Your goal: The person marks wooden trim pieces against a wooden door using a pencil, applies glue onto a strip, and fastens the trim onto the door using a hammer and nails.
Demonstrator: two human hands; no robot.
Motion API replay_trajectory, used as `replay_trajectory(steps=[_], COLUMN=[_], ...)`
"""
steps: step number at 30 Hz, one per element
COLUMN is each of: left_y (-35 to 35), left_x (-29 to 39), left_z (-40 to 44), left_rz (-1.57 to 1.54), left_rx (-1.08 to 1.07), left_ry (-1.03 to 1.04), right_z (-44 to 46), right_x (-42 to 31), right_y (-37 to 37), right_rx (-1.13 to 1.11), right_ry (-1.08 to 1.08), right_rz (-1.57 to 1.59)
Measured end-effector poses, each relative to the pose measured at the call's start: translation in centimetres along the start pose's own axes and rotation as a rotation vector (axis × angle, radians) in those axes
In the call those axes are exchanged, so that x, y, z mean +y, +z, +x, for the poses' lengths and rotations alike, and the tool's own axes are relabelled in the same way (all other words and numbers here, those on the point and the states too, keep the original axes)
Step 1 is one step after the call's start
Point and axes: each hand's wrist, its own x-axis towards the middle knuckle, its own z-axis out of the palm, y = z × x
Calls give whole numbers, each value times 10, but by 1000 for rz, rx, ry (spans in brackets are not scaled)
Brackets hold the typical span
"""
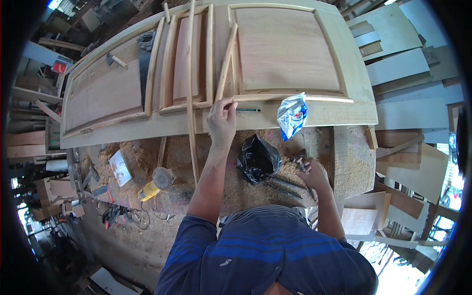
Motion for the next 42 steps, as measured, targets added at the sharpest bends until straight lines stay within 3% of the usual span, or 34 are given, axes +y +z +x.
replay_trajectory(steps=[4,7,11,14,17,21,23,25,27,28,29,31,34,36,39,42], left_y=[13,27,57,87,107,107,105,94,77,68,59,35,-6,-27,-59,-93], left_x=[2,12,27,17,0,7,18,45,78,91,99,109,131,124,128,136], left_z=[-6,0,11,22,30,37,43,45,39,35,29,12,-27,-52,-82,-103], left_rz=[-72,12,93,159,221,166,142,170,103,73,-48,-281,-694,-837,-942,-988], left_rx=[-176,-238,-381,-531,-637,-560,-481,-444,-500,-522,-574,-676,-759,-779,-754,-719], left_ry=[4,231,345,411,334,490,593,631,428,326,210,-31,-316,-317,-345,-361], right_z=[30,63,118,148,142,94,79,52,33,34,25,12,-12,-34,-75,-101], right_x=[-56,-111,-159,-141,-111,-73,-51,-44,-44,-37,-28,-39,-63,-86,-123,-145], right_y=[-41,-64,-61,-45,-42,-53,-49,-74,-89,-91,-93,-102,-127,-153,-191,-209], right_rx=[233,466,479,461,493,482,499,444,406,272,263,207,212,198,102,111], right_ry=[-22,26,163,171,44,-127,-169,-68,-52,-185,-105,-229,-232,-271,-414,-396], right_rz=[233,294,1,70,374,906,1628,1928,2142,2248,2185,2164,1965,1774,1735,1584])
